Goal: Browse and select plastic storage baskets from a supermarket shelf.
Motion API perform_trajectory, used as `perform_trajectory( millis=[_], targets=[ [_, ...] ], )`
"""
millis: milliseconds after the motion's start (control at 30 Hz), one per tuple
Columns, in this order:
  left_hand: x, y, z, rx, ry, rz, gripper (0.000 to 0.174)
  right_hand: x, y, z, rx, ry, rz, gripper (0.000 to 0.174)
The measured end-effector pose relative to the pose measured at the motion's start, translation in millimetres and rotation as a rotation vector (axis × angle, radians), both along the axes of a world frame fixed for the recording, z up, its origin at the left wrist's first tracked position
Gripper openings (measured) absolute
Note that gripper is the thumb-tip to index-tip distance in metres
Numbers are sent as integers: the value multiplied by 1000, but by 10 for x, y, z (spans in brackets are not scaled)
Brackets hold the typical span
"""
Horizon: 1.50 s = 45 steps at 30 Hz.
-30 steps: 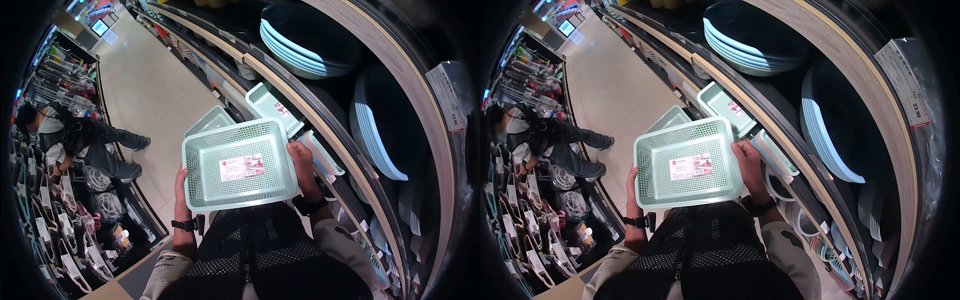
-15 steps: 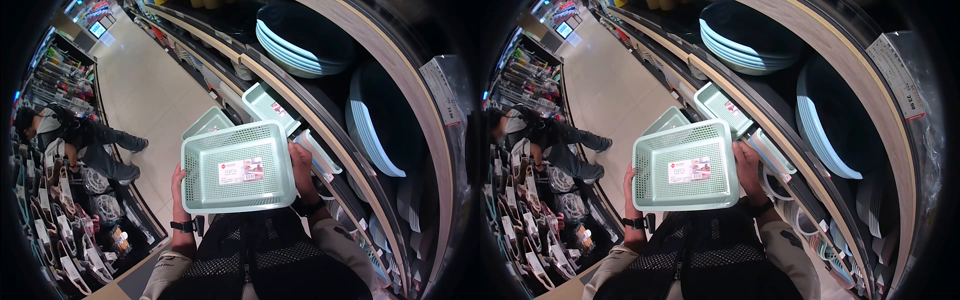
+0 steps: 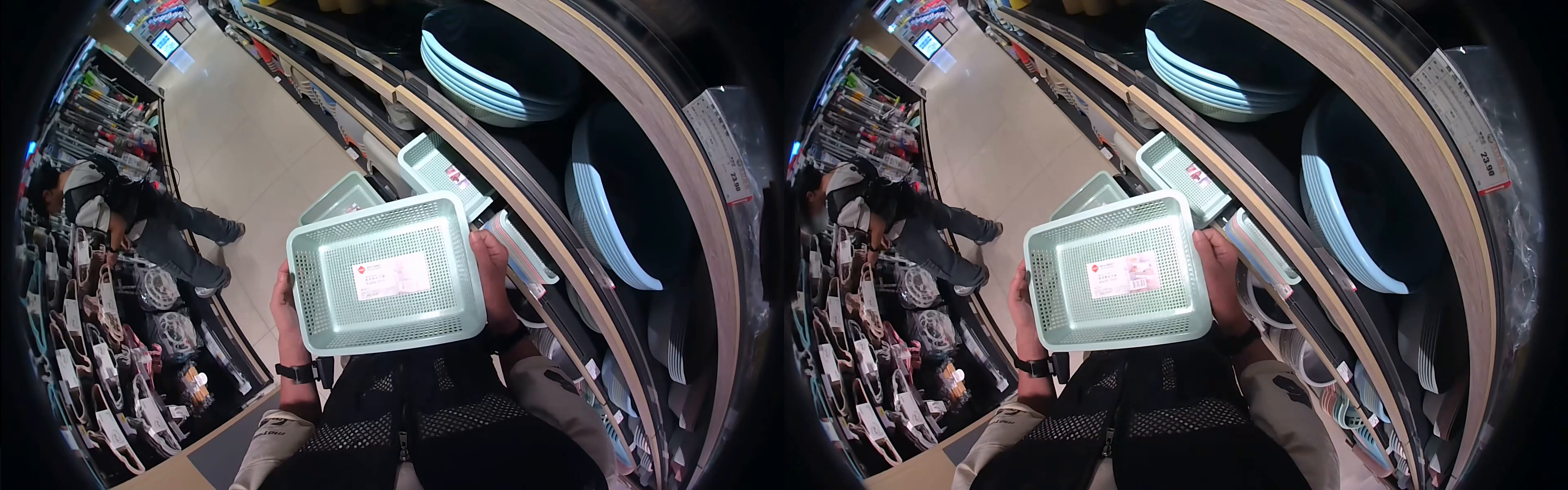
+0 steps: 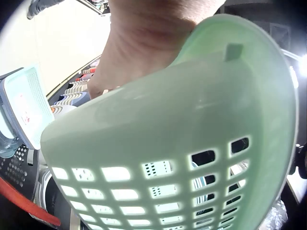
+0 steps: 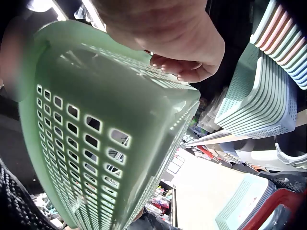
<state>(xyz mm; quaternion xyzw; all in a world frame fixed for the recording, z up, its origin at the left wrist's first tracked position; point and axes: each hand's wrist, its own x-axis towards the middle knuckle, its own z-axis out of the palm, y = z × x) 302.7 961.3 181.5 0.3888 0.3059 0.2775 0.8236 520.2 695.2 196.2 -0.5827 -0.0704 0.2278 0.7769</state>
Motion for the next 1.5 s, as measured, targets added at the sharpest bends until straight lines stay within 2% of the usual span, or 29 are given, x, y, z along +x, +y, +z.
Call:
perform_trajectory(
  millis=[267, 333, 433, 667, 767, 833, 967, 1033, 1167, 1233, 1267, 1333, 1367, 1400, 1433, 1467, 1500],
  targets=[
    [-44, -40, 59, 28, -119, -128, 71, 79, -31, -190, 45, 60, -12, 17],
    [-25, -100, 199, 37, -198, -270, 81, 98, -44, -123, 35, 200, -16, 19],
    [-75, -9, 166, 150, -97, -351, 89, 153, -100, -159, 17, 275, 9, 21],
    [-221, 165, 217, 136, -123, -390, 89, 181, -171, -122, 59, 416, -13, 25],
    [-271, 209, 216, 190, -147, -447, 88, 205, -198, -143, 44, 374, 79, 30],
    [-298, 190, 254, 242, 28, -421, 89, 185, -187, -75, 63, 409, 70, 37],
    [-282, 167, 229, 318, 11, -435, 87, 159, -144, 40, 78, 436, 58, 43],
    [-268, 166, 225, 327, 75, -419, 84, 141, -156, 140, 118, 401, 84, 44],
    [-201, 135, 208, 289, 140, -380, 75, 195, -233, -213, 118, 355, 93, 41],
    [-155, 142, 117, 481, 141, -305, 56, 241, -288, -334, 95, 265, 179, 39],
    [-149, 181, 64, 481, 141, -305, 56, 252, -300, -351, 94, 265, 178, 39],
    [-166, 310, -87, 428, 123, -292, 37, 272, -295, -282, -23, 37, 209, 36],
    [-172, 365, -214, 354, 37, -242, 27, 274, -290, -271, -24, 37, 209, 36],
    [-179, 390, -222, 353, 38, -243, 27, 269, -281, -261, 28, 117, 224, 35],
    [-180, 412, -227, 293, 24, -266, 18, 264, -273, -248, 80, 196, 237, 35],
    [-179, 424, -234, 234, 9, -289, 11, 254, -266, -234, 80, 196, 237, 35],
    [-149, 373, -192, 260, -13, -257, 14, 240, -252, -205, 17, 105, 247, 33]
  ],
)
